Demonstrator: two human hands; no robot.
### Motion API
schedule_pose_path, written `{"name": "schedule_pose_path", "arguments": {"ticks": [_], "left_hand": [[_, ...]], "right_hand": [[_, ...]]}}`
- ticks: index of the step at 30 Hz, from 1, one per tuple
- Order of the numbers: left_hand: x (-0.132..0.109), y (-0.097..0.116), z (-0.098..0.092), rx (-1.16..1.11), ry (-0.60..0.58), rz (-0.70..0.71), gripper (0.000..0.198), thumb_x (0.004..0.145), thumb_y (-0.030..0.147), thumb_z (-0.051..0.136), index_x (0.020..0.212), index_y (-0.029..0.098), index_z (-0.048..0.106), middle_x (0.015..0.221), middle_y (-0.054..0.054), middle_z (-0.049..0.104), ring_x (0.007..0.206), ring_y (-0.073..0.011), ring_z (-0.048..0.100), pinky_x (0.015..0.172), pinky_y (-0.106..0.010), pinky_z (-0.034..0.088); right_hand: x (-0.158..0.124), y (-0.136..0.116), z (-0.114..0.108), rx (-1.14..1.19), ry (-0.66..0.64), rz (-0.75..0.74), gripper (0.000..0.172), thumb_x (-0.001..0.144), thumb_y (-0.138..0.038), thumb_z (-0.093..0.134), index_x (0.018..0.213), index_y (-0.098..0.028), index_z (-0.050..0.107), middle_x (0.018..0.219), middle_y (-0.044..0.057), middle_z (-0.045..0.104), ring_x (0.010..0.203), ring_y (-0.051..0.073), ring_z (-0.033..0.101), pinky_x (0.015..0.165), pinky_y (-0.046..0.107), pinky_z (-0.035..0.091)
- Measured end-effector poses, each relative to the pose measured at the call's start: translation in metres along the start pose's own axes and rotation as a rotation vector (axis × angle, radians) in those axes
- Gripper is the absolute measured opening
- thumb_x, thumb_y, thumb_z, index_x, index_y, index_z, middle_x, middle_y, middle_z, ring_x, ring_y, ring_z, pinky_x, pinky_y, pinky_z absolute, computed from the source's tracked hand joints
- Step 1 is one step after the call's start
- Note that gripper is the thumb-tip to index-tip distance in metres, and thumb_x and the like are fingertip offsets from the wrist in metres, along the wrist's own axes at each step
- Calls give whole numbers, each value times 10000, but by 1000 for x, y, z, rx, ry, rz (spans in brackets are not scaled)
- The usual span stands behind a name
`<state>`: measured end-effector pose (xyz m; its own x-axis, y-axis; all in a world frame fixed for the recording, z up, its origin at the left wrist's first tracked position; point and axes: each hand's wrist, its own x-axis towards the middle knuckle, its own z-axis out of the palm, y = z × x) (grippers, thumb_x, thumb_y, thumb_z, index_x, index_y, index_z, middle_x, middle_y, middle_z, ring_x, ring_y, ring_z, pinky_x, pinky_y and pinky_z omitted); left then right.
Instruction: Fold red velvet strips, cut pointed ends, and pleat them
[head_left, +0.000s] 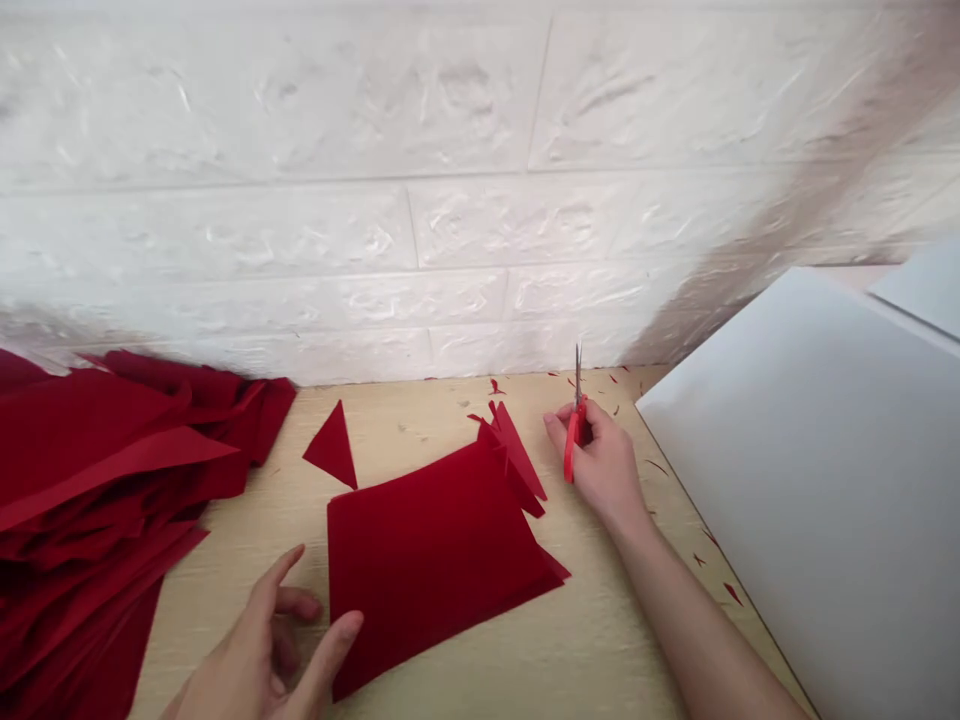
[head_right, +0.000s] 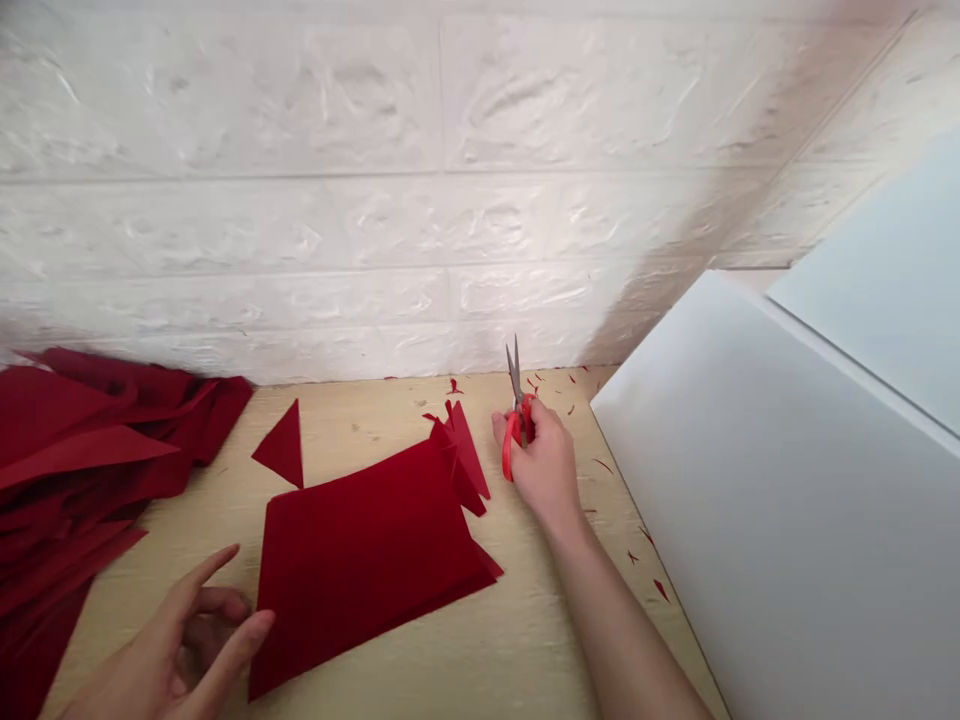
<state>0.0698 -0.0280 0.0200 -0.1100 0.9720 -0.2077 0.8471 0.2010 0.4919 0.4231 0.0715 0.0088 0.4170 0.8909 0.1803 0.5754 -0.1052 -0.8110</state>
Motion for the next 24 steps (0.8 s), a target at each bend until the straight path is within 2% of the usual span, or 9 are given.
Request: {"name": "schedule_pose_path", "arguments": {"ticks": [3,5,7,9,11,13,16,19,24], "left_hand": [[12,32,4,-350,-115,-16,866,815,629,651,1488,212,299,758,9,678,668,-229,675,704,-362,570],[20,57,-5,-635,-144,-42,811,802,540,711,1464,232,359,814,-7,706,773,-227,697,776,-350,574],[27,82,-25,-914,-210,-126,734,764,451,776,1397,244,468,992,-49,747,898,-228,718,844,-337,576],[35,106,-52,-1122,-270,-179,640,746,405,790,1319,224,570,1033,-70,758,884,-228,732,775,-299,579],[47,126,-80,-1244,-332,-74,605,706,366,796,1258,180,633,996,-91,766,856,-253,739,668,-275,570],[64,132,-107,-1280,-221,9,475,729,264,743,1187,157,678,951,-78,771,846,-246,740,643,-257,568],[90,112,-142,-1345,234,105,298,808,114,623,1088,170,707,875,-21,768,830,-185,731,681,-219,586],[109,71,-160,-1418,428,-46,241,917,90,510,1034,163,708,867,-20,770,812,-164,726,752,-251,623],[115,27,-160,-1349,44,-277,187,962,155,548,1049,114,708,977,-111,776,750,-192,736,658,-308,648]], "right_hand": [[1,1,-1,-9,-14,-30,301,794,-518,613,768,-220,574,716,23,615,656,192,552,673,344,440],[3,0,-1,-8,-24,-43,311,777,-532,609,755,-223,580,704,25,617,654,199,558,666,348,441],[4,-1,-1,11,-31,-33,322,747,-546,614,746,-224,594,700,35,636,649,207,566,648,349,439],[6,-4,-1,30,-19,13,367,684,-584,635,742,-223,612,677,44,646,624,214,561,617,354,432],[8,-8,0,11,-7,71,422,630,-627,657,745,-222,633,678,53,659,610,219,561,610,366,436],[8,-12,0,-3,-2,96,465,599,-672,669,735,-229,637,678,56,664,598,225,562,599,378,441],[7,-18,-2,-18,4,102,482,579,-721,669,683,-253,619,627,58,651,552,238,549,544,392,433],[7,-22,-3,-12,-20,45,453,599,-723,660,645,-275,605,594,62,641,521,256,553,503,409,421],[7,-25,-4,-6,-66,-38,419,629,-718,634,633,-301,609,560,58,627,473,260,542,443,400,373]]}}
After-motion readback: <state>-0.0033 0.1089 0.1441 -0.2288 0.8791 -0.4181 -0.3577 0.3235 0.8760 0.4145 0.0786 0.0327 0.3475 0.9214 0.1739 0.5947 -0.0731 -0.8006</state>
